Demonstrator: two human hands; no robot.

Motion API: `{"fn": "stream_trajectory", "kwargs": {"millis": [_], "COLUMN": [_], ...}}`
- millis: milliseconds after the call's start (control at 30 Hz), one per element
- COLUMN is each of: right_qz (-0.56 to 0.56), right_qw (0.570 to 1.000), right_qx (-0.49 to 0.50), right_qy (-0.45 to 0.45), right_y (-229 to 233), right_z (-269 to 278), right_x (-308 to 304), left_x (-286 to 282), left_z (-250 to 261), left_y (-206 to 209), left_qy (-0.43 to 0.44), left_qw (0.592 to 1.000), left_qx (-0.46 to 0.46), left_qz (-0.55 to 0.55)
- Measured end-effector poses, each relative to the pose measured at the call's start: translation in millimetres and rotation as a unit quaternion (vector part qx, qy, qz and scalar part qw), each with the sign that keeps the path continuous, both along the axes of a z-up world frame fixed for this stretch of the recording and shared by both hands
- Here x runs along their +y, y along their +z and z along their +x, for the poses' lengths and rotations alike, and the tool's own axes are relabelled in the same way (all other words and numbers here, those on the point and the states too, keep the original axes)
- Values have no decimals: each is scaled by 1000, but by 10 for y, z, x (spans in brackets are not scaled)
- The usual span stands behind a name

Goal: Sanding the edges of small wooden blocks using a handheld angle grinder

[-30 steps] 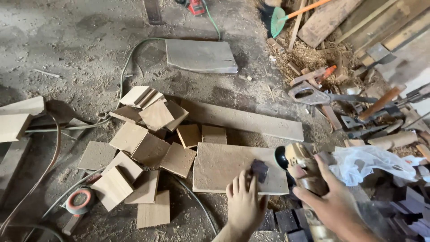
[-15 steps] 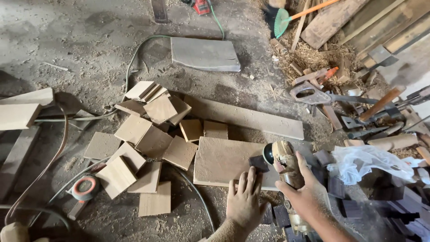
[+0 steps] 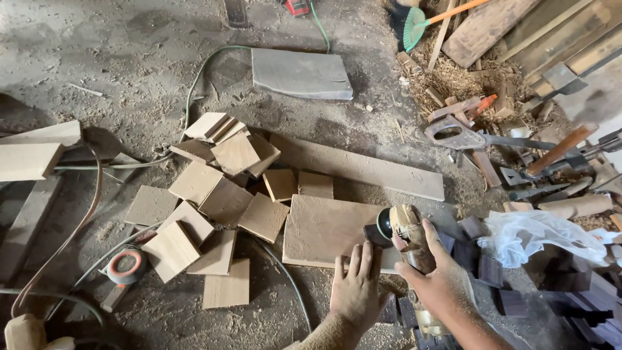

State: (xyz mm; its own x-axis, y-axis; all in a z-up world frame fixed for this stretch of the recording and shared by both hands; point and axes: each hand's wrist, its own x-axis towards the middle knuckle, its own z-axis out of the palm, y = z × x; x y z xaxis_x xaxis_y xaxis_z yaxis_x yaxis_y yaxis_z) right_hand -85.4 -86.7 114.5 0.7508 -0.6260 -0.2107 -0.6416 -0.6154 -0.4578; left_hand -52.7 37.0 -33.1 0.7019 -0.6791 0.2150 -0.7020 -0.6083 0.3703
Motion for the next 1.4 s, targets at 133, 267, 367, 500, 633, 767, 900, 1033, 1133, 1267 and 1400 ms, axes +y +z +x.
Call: {"fn": "stream_trajectory", "kwargs": {"millis": [133,267,367,500,633,767,900,1033,1133,1267,1400], "right_qz": [-19,-27,-23,-23,-39,-23,-22,-2,-24,-31,-39], "right_qw": [999,996,997,998,996,991,988,991,992,988,991], "right_qx": [35,82,70,44,65,129,150,135,122,152,129], "right_qy": [4,8,20,43,44,11,6,20,24,16,15], "right_y": [71,119,117,58,110,229,279,244,256,278,226], "right_z": [41,85,102,101,136,172,177,202,188,180,124], "right_x": [83,164,211,214,222,218,266,332,317,230,213], "left_x": [-20,-48,-34,-30,-46,-63,-102,-73,-72,-60,-66], "left_z": [-26,-47,-53,-68,-71,-68,-100,-67,-71,-55,-55], "left_y": [-74,-237,-216,-236,-298,-344,-513,-357,-347,-300,-318], "left_qy": [1,1,-3,2,2,5,62,9,8,11,11], "left_qw": [1000,1000,1000,1000,999,999,986,999,999,999,998], "left_qx": [-1,-15,-3,-2,-11,-41,-153,-36,-24,-9,-4], "left_qz": [-5,-6,-13,-31,-33,-9,13,-18,-33,-38,-54]}}
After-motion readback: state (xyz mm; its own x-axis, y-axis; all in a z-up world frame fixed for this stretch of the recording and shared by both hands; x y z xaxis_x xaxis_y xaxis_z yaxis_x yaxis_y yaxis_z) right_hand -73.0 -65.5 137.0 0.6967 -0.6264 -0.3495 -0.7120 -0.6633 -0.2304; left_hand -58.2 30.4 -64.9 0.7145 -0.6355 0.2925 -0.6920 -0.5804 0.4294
